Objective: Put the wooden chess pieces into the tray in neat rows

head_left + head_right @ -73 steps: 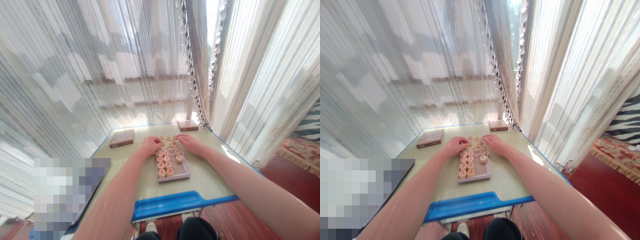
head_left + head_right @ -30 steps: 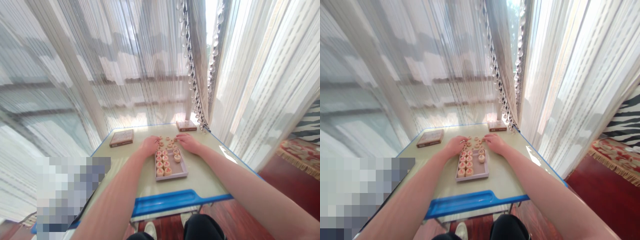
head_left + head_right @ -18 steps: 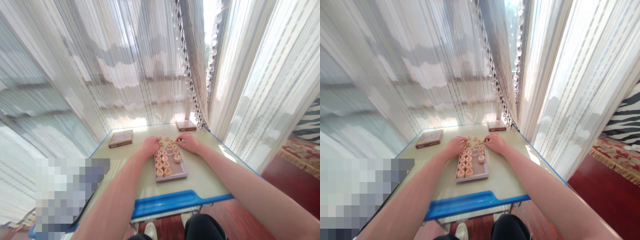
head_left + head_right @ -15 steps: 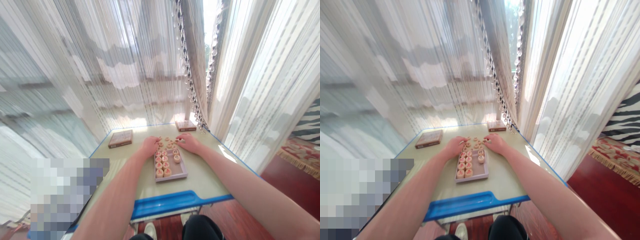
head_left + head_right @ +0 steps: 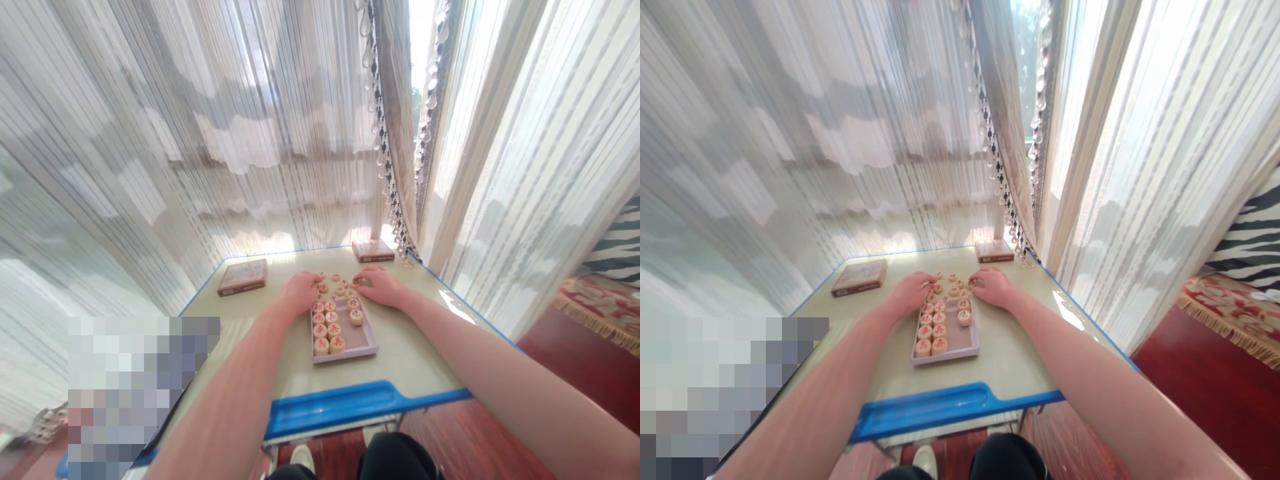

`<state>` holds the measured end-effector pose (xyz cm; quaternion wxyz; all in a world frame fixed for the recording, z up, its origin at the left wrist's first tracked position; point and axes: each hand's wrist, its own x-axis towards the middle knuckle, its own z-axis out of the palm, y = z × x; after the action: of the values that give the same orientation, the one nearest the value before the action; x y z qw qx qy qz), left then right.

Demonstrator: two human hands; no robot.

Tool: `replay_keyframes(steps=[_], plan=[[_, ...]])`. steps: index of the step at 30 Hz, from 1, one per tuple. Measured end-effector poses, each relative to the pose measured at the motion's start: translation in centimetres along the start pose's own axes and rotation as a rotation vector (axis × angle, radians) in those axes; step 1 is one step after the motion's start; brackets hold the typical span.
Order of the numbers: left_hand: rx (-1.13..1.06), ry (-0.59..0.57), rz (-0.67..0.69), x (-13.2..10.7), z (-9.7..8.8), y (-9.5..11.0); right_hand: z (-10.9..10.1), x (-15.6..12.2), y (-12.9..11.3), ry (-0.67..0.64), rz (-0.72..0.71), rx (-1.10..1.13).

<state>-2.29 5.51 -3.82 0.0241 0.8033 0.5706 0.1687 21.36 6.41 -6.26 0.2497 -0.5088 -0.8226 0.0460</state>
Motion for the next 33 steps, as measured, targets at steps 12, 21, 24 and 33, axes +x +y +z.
replay_keyframes(steps=[12,21,24,33], plan=[[-0.068,0.065,0.061,-0.4,-0.3,0.5,-2.7,-1.1,-2.0,0.131,0.009,0.075],[-0.014,0.033,0.045,-0.6,-0.4,0.8,-5.5,-4.1,-7.0,-0.224,-0.314,0.14],[0.006,0.031,0.053,-0.5,-0.4,0.8,-5.0,-4.4,-7.6,-0.274,-0.348,0.091],[0.024,0.051,0.09,-0.3,0.0,0.3,-4.1,-4.2,-7.4,-0.26,-0.44,-0.001]])
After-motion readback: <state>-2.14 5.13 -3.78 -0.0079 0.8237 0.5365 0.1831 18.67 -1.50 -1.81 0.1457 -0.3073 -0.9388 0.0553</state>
